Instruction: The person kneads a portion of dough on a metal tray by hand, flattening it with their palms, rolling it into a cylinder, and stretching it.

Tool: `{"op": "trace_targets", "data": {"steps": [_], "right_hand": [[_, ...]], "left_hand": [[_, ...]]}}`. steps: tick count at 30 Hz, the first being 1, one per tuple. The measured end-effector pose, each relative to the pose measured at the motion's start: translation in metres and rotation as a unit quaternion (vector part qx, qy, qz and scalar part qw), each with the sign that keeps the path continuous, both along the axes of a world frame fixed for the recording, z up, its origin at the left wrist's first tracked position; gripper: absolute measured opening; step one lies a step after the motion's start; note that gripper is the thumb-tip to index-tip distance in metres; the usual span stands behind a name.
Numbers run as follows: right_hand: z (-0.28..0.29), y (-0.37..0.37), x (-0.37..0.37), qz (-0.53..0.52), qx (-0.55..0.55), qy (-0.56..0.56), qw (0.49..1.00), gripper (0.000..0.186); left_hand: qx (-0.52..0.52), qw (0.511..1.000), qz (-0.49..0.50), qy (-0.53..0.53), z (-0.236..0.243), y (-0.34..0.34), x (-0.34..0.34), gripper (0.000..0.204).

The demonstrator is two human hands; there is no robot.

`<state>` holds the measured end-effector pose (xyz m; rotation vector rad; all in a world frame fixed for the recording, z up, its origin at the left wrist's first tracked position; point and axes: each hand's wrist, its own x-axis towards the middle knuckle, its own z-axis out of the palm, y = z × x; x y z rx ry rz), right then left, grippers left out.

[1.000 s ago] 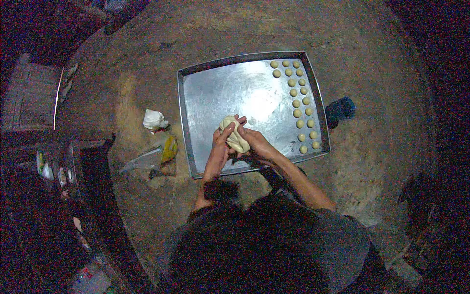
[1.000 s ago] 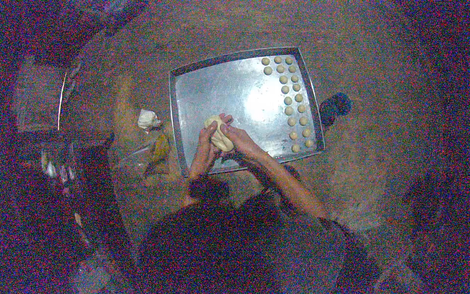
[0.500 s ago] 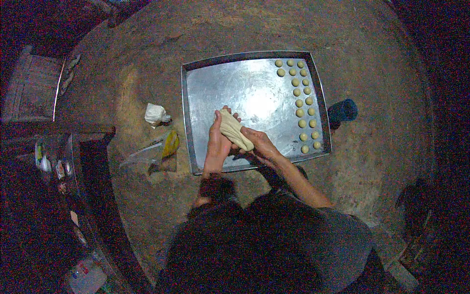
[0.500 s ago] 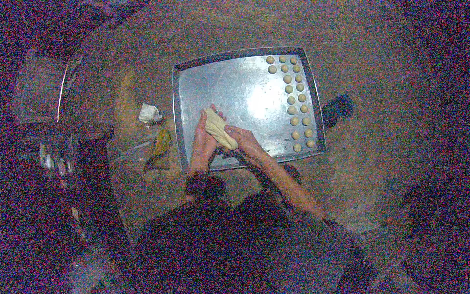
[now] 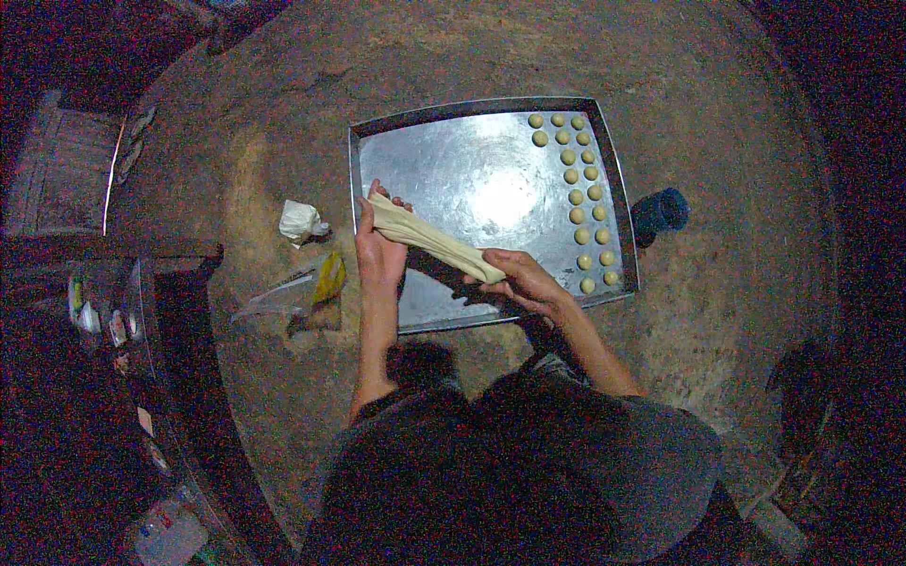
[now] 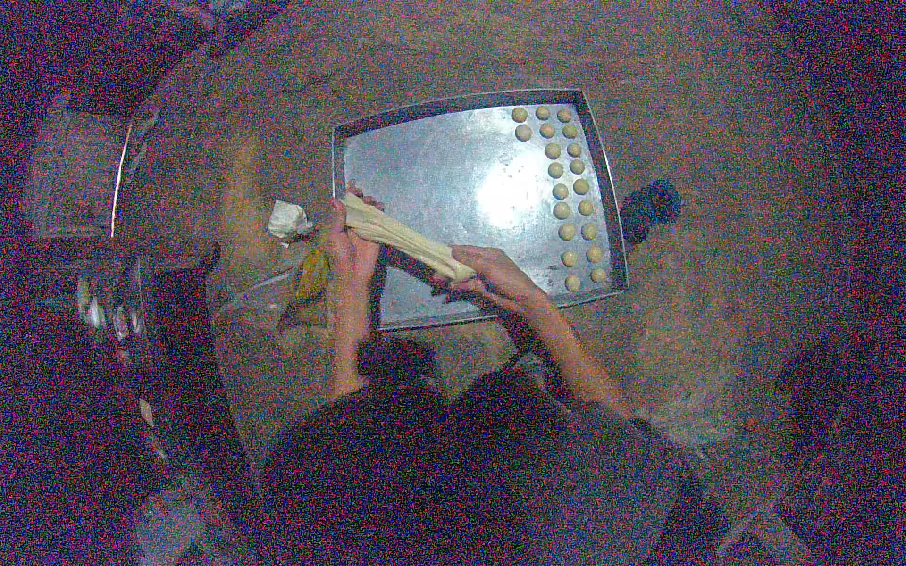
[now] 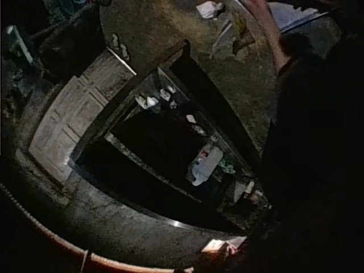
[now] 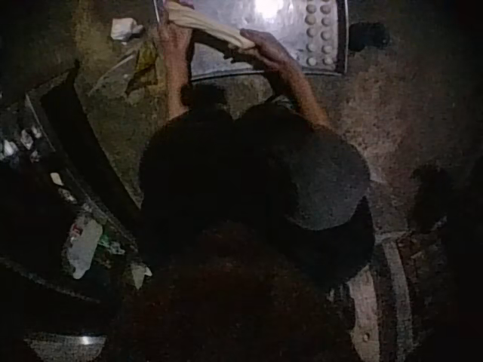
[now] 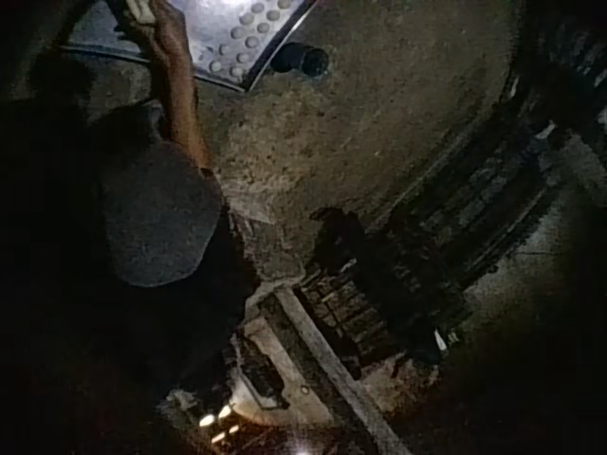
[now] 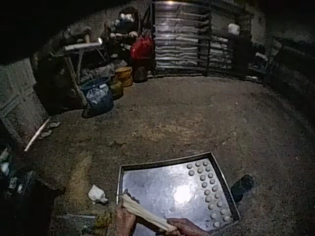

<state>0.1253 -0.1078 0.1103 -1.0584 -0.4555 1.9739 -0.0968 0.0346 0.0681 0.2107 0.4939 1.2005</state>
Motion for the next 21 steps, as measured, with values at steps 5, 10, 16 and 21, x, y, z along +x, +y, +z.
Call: {"op": "trace_targets", "data": {"steps": [5, 10, 16, 21], "right_hand": [[-0.003, -0.007, 0.019, 0.027, 0.014, -0.034, 0.999, 0.047], [0.004, -0.004, 0.032, 0.014, -0.023, -0.073, 0.997, 0.047], [0.024, 0.006, 0.019, -0.042, -0.045, 0.02, 0.998, 0.074], [0.039, 0.002, 0.02, -0.08, -0.089, 0.009, 0.993, 0.076]], "left_hand": [[0.007, 0.999, 0.02, 0.026, 0.0, 0.014, -0.013, 0.056], [0.063, 0.99, 0.006, 0.125, 0.038, 0.0, 0.011, 0.054], [0.342, 0.803, -0.11, 0.476, 0.061, -0.048, 0.052, 0.056], [0.58, 0.569, -0.189, 0.551, 0.06, -0.074, 0.068, 0.083]]}}
